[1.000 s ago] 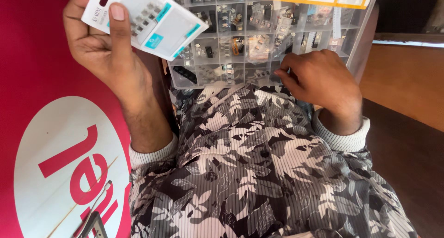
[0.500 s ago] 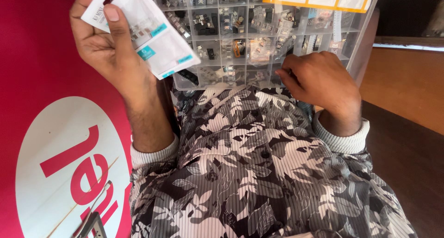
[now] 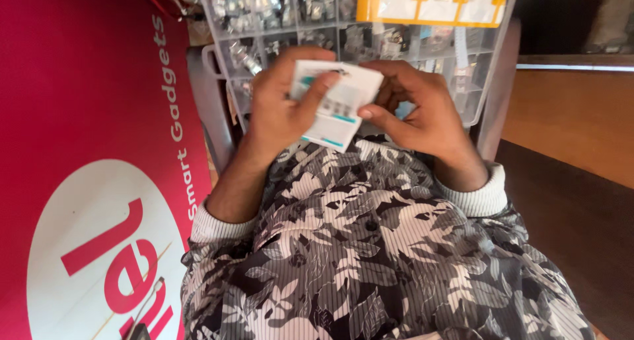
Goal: The person opens a plastic organizer box and selects a small electronic component from a package. They then use a soldering iron and solder to attach the component to a small metal piece on a workbench.
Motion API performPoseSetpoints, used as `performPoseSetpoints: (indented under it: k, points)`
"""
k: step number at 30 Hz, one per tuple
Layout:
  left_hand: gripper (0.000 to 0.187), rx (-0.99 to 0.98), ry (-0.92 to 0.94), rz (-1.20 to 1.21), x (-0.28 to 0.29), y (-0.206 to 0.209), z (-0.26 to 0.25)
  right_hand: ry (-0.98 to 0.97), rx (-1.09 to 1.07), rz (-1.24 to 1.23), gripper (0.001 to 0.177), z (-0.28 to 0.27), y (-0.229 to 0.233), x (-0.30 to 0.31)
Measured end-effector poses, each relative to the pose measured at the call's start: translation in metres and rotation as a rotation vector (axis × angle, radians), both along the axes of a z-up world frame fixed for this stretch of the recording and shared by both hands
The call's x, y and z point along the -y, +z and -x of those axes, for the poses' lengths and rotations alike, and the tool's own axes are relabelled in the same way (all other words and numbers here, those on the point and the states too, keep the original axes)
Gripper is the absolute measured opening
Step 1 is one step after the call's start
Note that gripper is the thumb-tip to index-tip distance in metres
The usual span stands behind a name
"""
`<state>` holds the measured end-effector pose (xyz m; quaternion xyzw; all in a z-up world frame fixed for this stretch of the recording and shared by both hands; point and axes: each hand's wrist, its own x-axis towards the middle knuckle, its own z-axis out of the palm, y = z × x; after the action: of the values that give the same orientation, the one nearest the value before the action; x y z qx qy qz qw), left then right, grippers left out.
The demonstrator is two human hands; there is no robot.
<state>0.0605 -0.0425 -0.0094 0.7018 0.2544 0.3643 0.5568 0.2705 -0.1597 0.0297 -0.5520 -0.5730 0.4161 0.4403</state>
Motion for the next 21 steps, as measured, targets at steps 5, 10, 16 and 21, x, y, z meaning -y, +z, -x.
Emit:
performPoseSetpoints:
  k: [5,10,16,21]
  points:
    - [0.043,-0.036,-0.195,0.054,-0.007,0.018,-0.022,-0.267,-0.269,0.092,0.012,-0.004,-0.016,0.008]
    - [0.021,-0.171,-0.219,0.091,-0.016,0.019,-0.027,-0.309,-0.369,0.061,0.012,-0.005,-0.025,0.003]
    - [0.017,-0.176,-0.125,-0.007,-0.019,0.021,-0.032,-0.229,0.194,-0.090,0.006,-0.042,0.000,-0.009]
    - [0.020,-0.296,-0.092,-0.070,-0.026,0.029,-0.029,-0.594,0.604,-0.372,0.009,-0.153,0.015,-0.030]
